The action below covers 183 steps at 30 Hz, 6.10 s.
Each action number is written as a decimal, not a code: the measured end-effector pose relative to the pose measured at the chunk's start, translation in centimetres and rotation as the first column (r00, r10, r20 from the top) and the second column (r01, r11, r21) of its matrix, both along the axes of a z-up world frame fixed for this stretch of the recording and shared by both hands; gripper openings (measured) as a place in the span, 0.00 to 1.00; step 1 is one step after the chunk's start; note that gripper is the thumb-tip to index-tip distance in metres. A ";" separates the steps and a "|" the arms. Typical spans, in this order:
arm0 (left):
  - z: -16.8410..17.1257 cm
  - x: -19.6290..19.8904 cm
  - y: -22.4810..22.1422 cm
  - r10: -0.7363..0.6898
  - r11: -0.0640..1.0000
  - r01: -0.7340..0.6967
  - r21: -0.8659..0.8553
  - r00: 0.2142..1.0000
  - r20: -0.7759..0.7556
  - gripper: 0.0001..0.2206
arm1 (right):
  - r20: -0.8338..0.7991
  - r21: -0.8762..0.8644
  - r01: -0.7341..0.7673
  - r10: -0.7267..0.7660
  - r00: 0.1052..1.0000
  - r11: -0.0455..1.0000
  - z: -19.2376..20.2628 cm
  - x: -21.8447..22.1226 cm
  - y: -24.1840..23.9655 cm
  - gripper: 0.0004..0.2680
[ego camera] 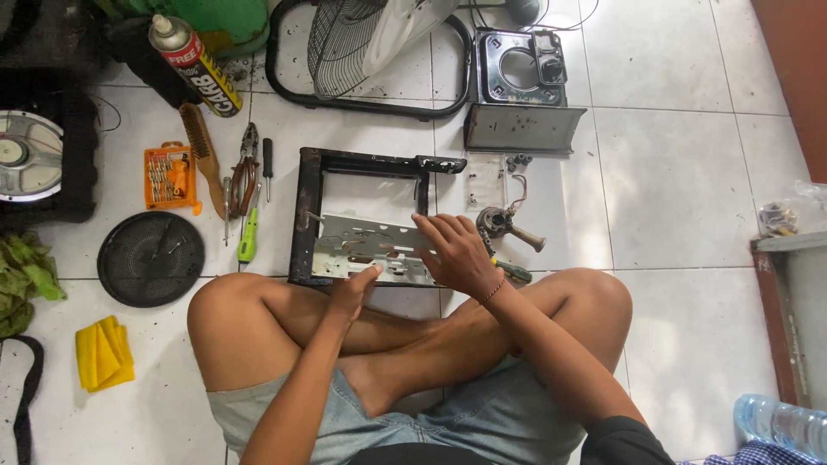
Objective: Disassembling an electronic device by removing screws and detaching the chassis components.
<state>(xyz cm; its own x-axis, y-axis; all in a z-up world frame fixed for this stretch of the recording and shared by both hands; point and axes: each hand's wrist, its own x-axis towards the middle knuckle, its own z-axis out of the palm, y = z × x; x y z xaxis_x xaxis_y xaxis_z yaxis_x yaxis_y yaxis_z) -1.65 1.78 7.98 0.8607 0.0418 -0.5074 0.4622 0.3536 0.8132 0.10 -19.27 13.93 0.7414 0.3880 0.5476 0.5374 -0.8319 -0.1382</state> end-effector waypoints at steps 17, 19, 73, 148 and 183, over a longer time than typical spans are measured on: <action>-2.7 0.2 1.1 -0.464 0.826 0.537 -0.171 0.820 0.336 0.36 | -0.237 -0.249 0.152 -0.212 0.948 0.957 2.2 3.8 -8.9 0.11; -2.9 0.8 1.0 -0.499 0.808 0.577 -0.116 0.776 0.386 0.40 | -0.200 -0.317 0.218 -0.289 0.936 0.923 4.0 7.1 -12.4 0.11; 0.2 4.1 3.5 -0.470 0.871 0.351 0.344 0.800 0.373 0.16 | -0.491 -0.286 0.390 -0.484 0.725 0.875 5.4 16.3 -17.2 0.11; -8.4 11.0 11.6 -0.012 0.764 0.044 0.643 0.998 -0.055 0.16 | -0.791 -0.254 0.148 -0.293 0.537 0.956 -5.1 1.4 -6.1 0.08; -2.5 4.7 5.4 -0.682 0.360 -0.226 0.905 0.599 0.420 0.10 | -0.728 -0.609 0.219 -0.647 0.228 0.762 -4.9 -0.5 -11.3 0.13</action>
<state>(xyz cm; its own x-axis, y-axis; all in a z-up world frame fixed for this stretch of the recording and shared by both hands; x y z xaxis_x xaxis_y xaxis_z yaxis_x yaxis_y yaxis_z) 3.06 7.15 5.48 0.8958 -0.2485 0.3684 -0.4279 -0.7059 0.5645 -0.37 -30.53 9.05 0.7731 -0.1949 -0.6036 -0.1906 -0.9790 0.0719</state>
